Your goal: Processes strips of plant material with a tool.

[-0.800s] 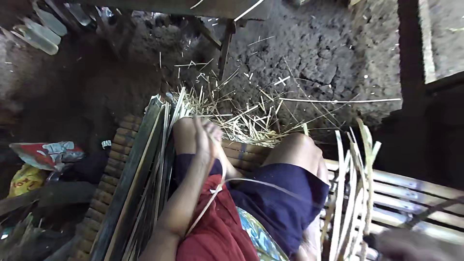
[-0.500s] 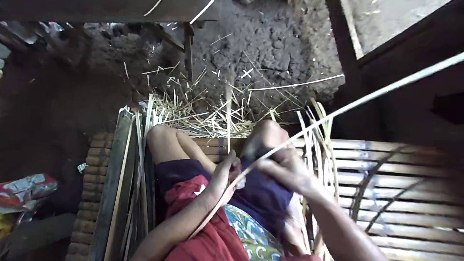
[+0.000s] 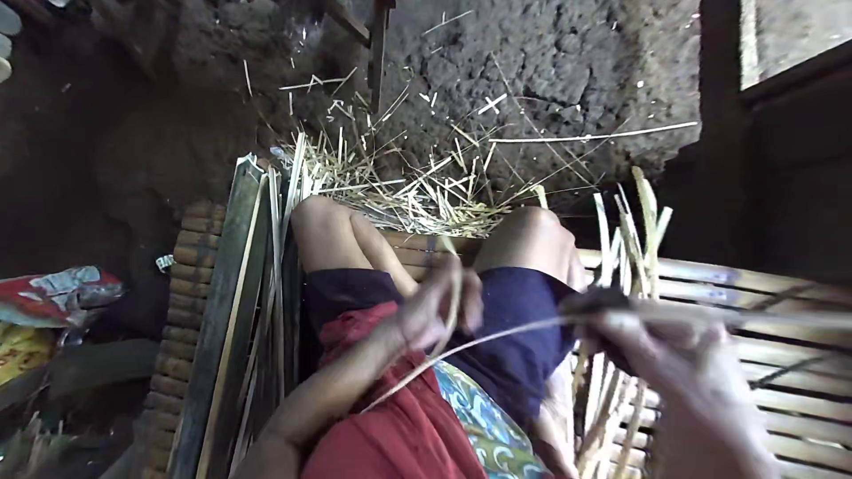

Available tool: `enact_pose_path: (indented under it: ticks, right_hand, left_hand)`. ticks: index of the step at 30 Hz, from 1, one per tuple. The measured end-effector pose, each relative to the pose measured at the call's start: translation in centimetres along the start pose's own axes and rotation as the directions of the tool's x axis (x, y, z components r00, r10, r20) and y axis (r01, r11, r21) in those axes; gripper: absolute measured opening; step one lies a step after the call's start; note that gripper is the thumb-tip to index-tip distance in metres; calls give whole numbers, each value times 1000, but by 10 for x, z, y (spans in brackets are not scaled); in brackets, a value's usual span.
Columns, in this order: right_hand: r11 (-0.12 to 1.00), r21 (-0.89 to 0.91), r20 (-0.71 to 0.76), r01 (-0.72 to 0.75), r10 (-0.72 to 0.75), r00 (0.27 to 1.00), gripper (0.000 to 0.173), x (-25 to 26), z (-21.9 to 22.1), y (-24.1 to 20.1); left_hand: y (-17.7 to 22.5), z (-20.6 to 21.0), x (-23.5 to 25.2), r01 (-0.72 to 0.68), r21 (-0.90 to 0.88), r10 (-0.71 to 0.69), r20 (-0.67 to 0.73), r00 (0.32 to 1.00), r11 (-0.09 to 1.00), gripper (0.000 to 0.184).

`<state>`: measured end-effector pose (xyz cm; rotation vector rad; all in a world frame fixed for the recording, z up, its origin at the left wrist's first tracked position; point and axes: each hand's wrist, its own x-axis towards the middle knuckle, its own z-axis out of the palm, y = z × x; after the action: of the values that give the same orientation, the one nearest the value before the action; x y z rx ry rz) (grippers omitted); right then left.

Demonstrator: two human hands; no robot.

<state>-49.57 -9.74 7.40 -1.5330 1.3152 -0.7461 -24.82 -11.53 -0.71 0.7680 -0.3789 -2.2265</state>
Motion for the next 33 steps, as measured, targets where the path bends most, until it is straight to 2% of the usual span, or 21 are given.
enact_pose_path:
  ticks: [1,2,5,7,10,12,13,14,15,17,18,19,20,23,26,28,31,32,33]
  right_hand:
    - [995,54,-62,-85,88,994,27,11,1,4]
    - [982,136,-65,-130,140,988,20,19,6,6]
    - [968,222,100,-113,93,991,17,25,57,9]
    - [977,213,175,-34,-3,984,23,22,86,14]
    - [968,251,349,-1,-89,933,32,-9,76,11]
    - [956,280,490,89,-222,843,39,-30,56,-1]
    - [949,302,525,90,-245,815,38,-36,50,-5]
    - [944,328,525,32,-210,824,35,-39,46,-4]
    - [937,341,490,-70,-114,864,31,-39,43,-1]
    - [906,325,312,-273,169,935,18,-23,35,5]
    - [898,305,221,-317,257,941,15,-10,32,8]
    - [890,310,161,-335,298,941,16,1,31,10]
    - [885,326,132,-332,306,943,18,9,35,10]
    - [913,311,207,-264,206,956,16,11,70,8]
    - [932,331,272,-146,54,961,19,-5,96,13]
    - [942,315,391,-116,-17,920,27,-27,80,3]
    - [907,420,556,-23,-237,796,43,-46,65,-17]
    - [897,438,557,-60,-218,802,41,-46,64,-16]
    - [893,431,528,-130,-133,839,31,-45,62,-10]
  left_hand:
    - [-3,12,-10,59,15,-60,92,994,998,49]
    - [-2,20,-15,85,7,-85,78,993,996,49]
    - [-4,23,-4,52,-78,-67,-207,976,996,53]
    - [-3,14,8,-8,-85,-16,-269,963,996,53]
    - [4,-18,14,-170,-206,77,-397,915,964,53]
    - [11,-45,19,-248,-206,104,-532,840,947,51]
    - [13,-52,22,-269,-212,97,-587,804,940,50]
    - [12,-53,22,-260,-207,89,-595,799,943,49]
    - [7,-48,19,-209,-189,77,-536,840,959,48]
    - [-5,-29,2,-17,-108,-7,-224,975,994,52]
    - [-8,-16,-9,72,-59,-76,-68,995,996,54]
    - [-9,-4,-21,142,-31,-142,24,990,989,52]
    - [-7,5,-28,177,-49,-177,23,984,983,51]
    - [-9,17,-23,129,-106,-153,-268,951,986,53]
    - [-13,4,-3,-22,-53,2,-360,933,998,55]
    - [-9,-15,3,-158,-122,86,-458,885,980,55]
    - [8,-42,12,-239,-196,49,-668,742,951,53]
    - [8,-42,12,-219,-187,43,-659,751,958,53]
    - [3,-38,7,-157,-147,42,-584,811,977,53]
